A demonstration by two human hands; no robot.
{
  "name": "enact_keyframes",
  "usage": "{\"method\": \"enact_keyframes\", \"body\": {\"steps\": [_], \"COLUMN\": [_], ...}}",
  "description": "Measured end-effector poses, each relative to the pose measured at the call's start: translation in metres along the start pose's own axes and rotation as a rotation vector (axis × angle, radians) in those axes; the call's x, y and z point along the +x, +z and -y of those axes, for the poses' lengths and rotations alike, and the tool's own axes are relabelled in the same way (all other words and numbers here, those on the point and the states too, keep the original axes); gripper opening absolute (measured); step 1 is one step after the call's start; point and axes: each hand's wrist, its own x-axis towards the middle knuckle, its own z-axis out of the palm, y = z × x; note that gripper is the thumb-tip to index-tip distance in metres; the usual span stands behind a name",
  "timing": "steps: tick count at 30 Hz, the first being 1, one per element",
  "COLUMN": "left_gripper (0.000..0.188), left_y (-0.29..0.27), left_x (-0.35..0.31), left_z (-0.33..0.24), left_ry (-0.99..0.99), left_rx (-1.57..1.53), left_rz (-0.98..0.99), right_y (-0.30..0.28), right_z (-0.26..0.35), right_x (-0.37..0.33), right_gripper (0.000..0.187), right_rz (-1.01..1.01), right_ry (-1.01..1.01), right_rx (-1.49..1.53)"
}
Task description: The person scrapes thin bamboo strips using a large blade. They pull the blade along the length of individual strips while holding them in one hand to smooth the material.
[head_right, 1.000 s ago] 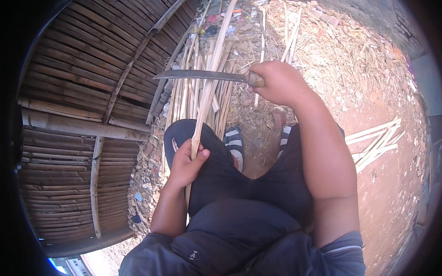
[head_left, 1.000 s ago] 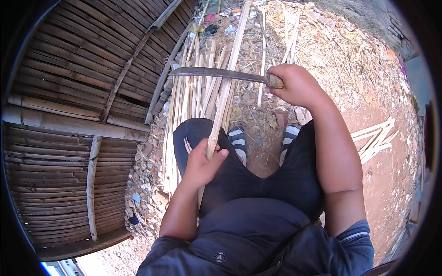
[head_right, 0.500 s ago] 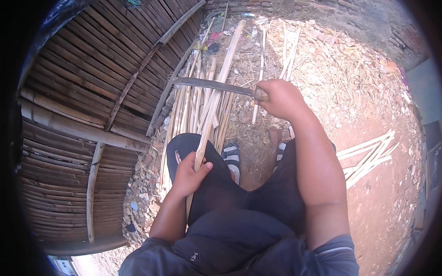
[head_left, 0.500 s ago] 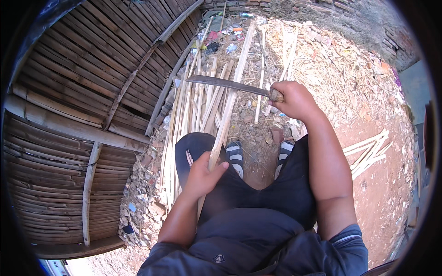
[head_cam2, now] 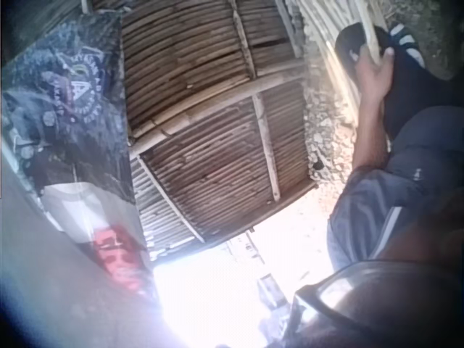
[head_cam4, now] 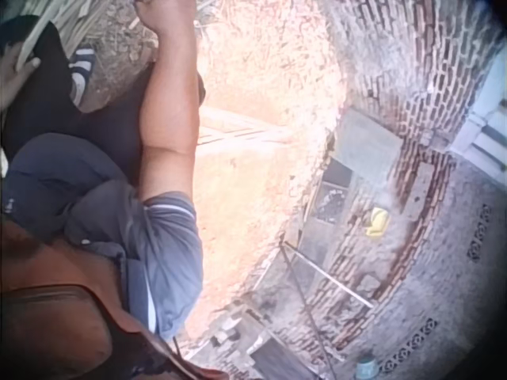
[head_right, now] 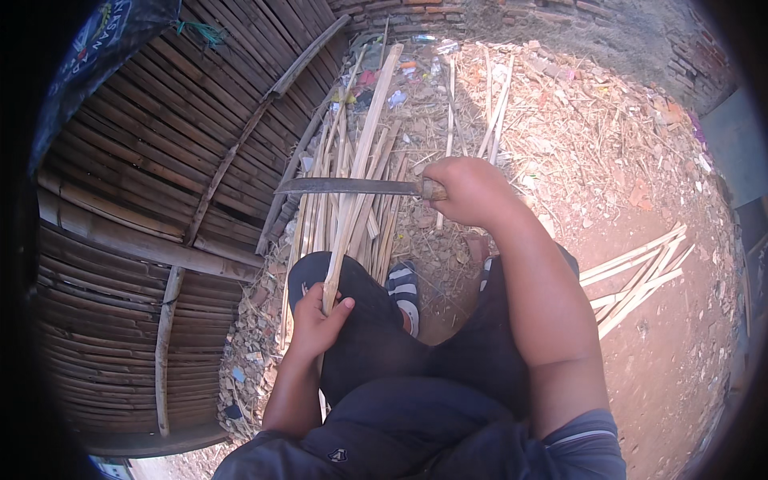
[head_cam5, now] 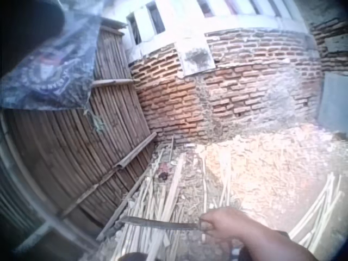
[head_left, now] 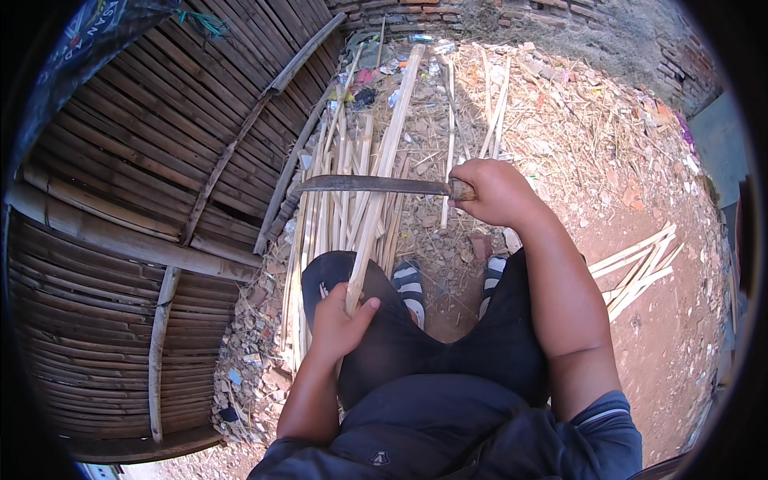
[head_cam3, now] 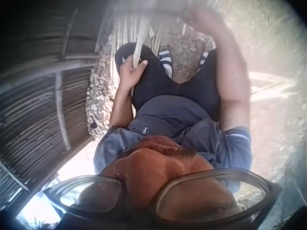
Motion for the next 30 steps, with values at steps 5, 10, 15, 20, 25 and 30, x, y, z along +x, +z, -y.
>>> {"method": "enact_keyframes", "body": {"steps": [5,10,15,20,25,30], "left_gripper": [0.034,0.034,0.033,0.033,0.035,0.035], "left_y": [0.003,0.005,0.004,0.004,0.004,0.004], "left_x": [0.0,0.003,0.004,0.003,0.004,0.004], "left_z": [0.004,0.001,0.001,0.004,0.004,0.002], "left_ry": [0.035,0.004,0.029,0.01,-0.017,-0.003], "left_rx": [-0.055,-0.064,-0.038,-0.022,-0.014,0.002], "left_rz": [-0.018,-0.009,-0.022,-0.007,0.005,0.003], "right_y": [0.011,0.007,0.004,0.01,0.002,-0.006], "right_z": [0.026,0.005,-0.005,0.017,-0.001,0.002], "right_x": [-0.004,-0.002,-0.003,-0.004,0.0,-0.005], "right_gripper": [0.033,0.033,0.031,0.029,0.029,0.027], "right_rz": [0.28,0.145,-0.065,0.194,0.1,-0.061], "right_ry": [-0.18,-0.055,0.047,-0.169,-0.032,0.101], "right_rx": [0.012,0.008,-0.018,-0.01,0.011,-0.163]}}
